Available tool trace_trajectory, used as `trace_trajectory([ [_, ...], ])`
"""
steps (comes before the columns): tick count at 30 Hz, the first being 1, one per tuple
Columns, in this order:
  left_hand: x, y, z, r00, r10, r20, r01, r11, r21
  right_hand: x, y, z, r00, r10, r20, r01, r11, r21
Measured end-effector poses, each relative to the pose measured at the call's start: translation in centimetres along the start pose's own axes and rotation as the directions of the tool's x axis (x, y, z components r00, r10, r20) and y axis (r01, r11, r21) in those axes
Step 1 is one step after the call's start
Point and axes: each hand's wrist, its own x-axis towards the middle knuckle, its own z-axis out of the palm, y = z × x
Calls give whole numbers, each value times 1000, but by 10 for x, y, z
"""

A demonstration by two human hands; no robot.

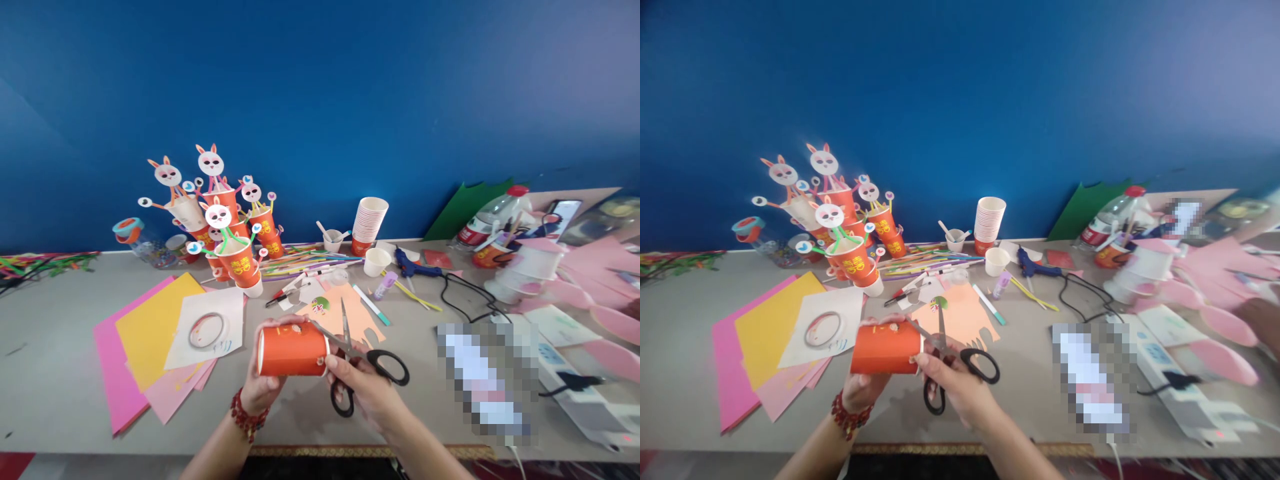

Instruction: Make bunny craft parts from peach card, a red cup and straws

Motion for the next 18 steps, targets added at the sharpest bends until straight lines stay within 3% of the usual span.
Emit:
trace_trajectory([
  [8, 2, 3, 5, 998, 47, 49, -47, 999, 1, -2, 1, 4, 996, 89, 24, -91, 992, 92],
  [18, 3, 3, 5, 998, 56, -9, -55, 994, 96, -7, -5, 0, 1000, 0, -8, 0, 1000, 12],
])
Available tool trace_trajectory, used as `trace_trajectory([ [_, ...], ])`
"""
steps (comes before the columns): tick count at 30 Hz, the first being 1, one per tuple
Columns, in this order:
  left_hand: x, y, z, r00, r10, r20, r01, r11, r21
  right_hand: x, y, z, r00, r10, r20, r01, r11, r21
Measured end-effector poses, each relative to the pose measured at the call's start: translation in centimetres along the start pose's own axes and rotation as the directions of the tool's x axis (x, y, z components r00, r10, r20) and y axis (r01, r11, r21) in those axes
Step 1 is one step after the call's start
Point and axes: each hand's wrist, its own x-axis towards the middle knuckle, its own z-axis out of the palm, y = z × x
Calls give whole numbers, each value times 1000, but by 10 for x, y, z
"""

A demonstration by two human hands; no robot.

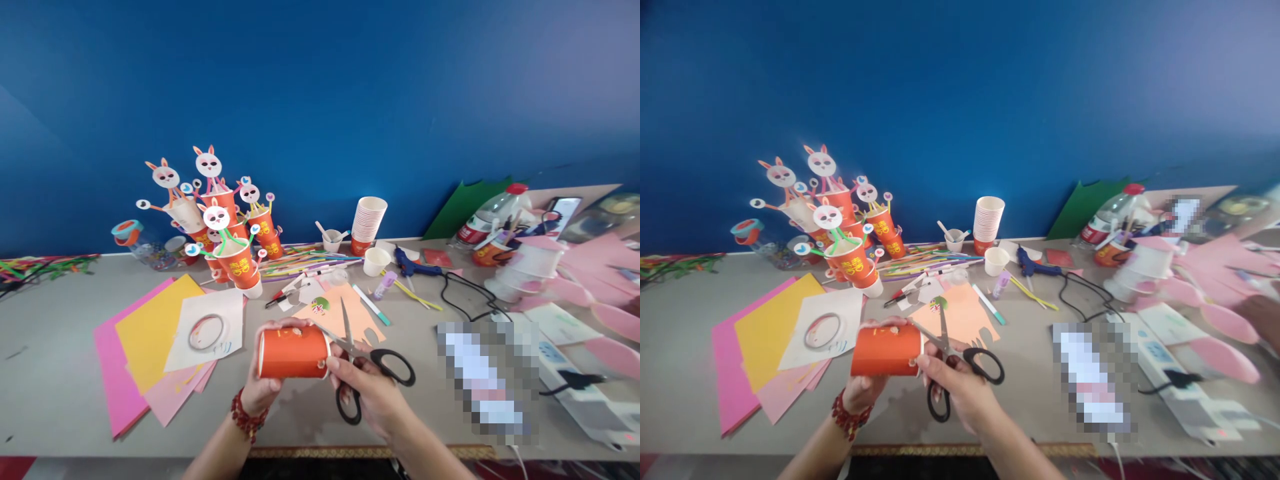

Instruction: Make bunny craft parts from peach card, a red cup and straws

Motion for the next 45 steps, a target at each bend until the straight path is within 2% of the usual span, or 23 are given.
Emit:
trace_trajectory([
  [7, -4, -4, -5, 994, -49, -97, 53, 998, 42, 0, -2, -3, 998, -69, -8, 68, 992, -107],
  [15, -8, -12, -18, 999, 51, 14, -52, 986, 156, 2, 0, -5, 987, -161, 6, 156, 950, -271],
  [19, -9, -16, -21, 998, 61, -25, -56, 988, 146, 2, -3, -3, 982, -188, -8, 177, 936, -304],
  [26, -9, -11, -6, 997, 67, -31, -60, 983, 171, 2, -10, -2, 979, -203, 3, 192, 921, -340],
  [32, -14, -18, -7, 989, -21, -146, 35, 995, 92, 3, -12, -2, 963, -265, 41, 257, 872, -416],
  [39, -10, -18, 1, 990, -52, -131, 56, 998, 28, 4, -8, -6, 980, -197, 30, 197, 931, -307],
  [42, -9, -16, 8, 987, -62, -146, 68, 997, 36, 5, -5, -9, 976, -215, 9, 206, 922, -327],
  [45, -9, -14, 10, 983, -56, -175, 63, 997, 36, 5, -7, -11, 975, -215, 55, 220, 903, -369],
])
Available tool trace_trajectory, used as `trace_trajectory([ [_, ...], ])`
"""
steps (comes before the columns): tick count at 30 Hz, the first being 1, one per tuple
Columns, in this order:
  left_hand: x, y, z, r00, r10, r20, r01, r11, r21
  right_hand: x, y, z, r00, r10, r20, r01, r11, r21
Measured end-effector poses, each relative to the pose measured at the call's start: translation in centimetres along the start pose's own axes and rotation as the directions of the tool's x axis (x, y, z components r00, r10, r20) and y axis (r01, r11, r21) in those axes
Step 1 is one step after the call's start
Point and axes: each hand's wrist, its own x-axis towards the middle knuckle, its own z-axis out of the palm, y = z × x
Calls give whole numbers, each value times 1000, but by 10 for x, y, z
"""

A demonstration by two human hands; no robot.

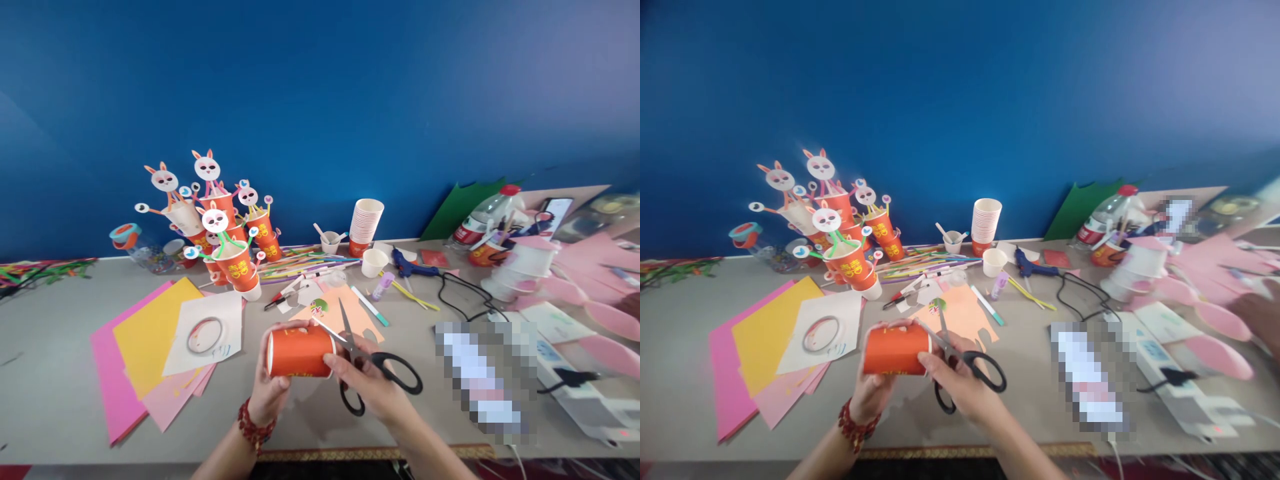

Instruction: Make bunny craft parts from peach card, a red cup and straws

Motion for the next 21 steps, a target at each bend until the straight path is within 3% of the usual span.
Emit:
trace_trajectory([
  [8, 1, 8, 3, 1000, 4, 0, -4, 996, -92, 0, -15, 1, 1000, 26, 5, -26, 999, 33],
  [17, -3, -8, -12, 999, 14, -38, -15, 1000, -22, 1, -9, 4, 999, 36, -30, -36, 999, 10],
  [21, -1, -5, -7, 999, 32, 12, -31, 999, -33, 1, -6, 1, 1000, 22, 5, -22, 999, -33],
])
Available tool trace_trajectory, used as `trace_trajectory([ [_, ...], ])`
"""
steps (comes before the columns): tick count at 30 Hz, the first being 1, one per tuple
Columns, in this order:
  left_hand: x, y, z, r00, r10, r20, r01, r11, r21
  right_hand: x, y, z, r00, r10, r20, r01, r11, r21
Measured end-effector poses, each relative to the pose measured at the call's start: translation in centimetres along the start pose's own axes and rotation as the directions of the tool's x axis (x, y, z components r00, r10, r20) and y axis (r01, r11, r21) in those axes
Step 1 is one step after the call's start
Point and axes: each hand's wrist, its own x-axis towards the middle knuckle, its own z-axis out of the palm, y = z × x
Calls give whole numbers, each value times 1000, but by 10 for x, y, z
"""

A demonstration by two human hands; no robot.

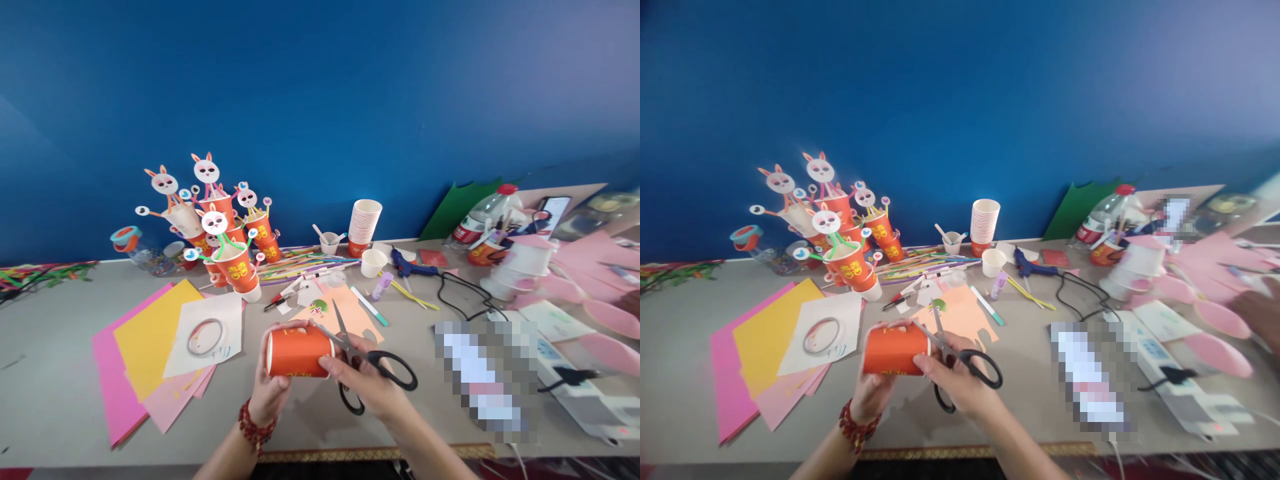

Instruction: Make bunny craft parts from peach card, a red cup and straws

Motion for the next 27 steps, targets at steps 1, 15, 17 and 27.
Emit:
trace_trajectory([
  [1, 1, 2, 3, 1000, 1, 11, -1, 1000, -4, 0, 0, -1, 1000, -3, 24, 3, 1000, -6],
  [15, 23, 28, -7, 811, -416, 411, 512, 845, -156, 5, -6, -26, 954, -90, 286, 156, 964, -215],
  [17, 30, 38, -7, 648, -550, 527, 658, 752, -24, 8, -9, -29, 904, -120, 410, 249, 927, -279],
  [27, 23, 41, 4, 651, -546, 527, 626, 779, 33, 13, -3, -42, 940, -288, 183, 337, 869, -364],
])
